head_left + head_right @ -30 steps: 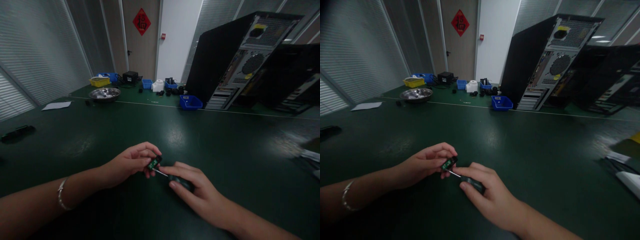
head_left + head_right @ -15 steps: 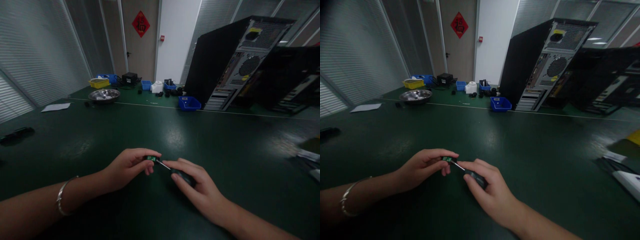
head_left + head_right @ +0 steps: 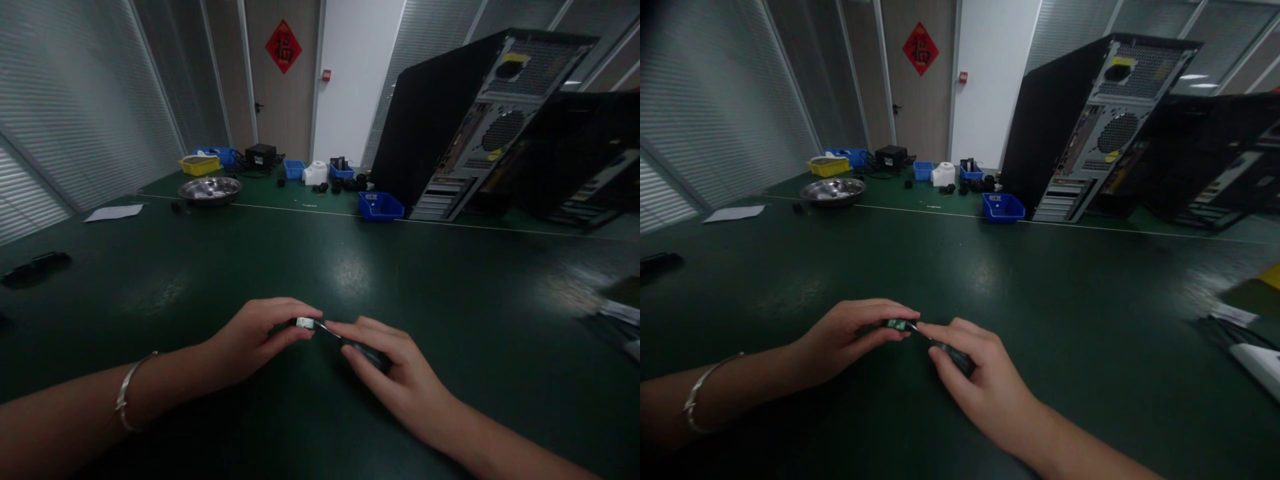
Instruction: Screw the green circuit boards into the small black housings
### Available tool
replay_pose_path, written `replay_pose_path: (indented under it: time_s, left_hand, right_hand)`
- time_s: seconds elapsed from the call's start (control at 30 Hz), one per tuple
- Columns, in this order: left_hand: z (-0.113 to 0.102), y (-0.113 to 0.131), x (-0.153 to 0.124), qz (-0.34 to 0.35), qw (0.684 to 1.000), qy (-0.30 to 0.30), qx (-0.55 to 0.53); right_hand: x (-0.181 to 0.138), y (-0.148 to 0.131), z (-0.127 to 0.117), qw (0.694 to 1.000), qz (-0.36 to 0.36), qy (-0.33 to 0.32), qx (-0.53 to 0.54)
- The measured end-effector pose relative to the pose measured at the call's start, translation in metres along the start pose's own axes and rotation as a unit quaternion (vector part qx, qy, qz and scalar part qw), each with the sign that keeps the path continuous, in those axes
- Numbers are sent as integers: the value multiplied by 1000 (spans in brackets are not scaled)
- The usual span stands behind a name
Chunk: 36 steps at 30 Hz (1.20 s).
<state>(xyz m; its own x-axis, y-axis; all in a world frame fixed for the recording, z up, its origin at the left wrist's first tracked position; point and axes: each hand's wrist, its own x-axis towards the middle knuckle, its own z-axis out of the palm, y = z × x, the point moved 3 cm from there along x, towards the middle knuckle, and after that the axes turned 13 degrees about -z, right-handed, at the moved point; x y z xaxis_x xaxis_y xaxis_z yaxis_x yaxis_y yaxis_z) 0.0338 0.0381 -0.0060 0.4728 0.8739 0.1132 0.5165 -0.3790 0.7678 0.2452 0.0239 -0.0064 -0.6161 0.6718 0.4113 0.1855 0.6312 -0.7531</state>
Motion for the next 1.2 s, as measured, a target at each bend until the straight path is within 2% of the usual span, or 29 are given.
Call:
replay_pose_path:
  time_s: [0.27,0.6,0.87,1.2]
  left_hand:
    - [0,1,0,-28,999,7,-29]
    - [1,4,1,-84,986,-9,-143]
    - [1,8,0,-60,984,4,-167]
    - [3,8,0,-69,968,11,-239]
  right_hand:
    - [0,-1,1,1000,-1,6,15]
    - [0,-2,3,999,9,19,40]
    - [1,-1,6,1000,-3,8,25]
    - [2,-1,6,994,23,26,108]
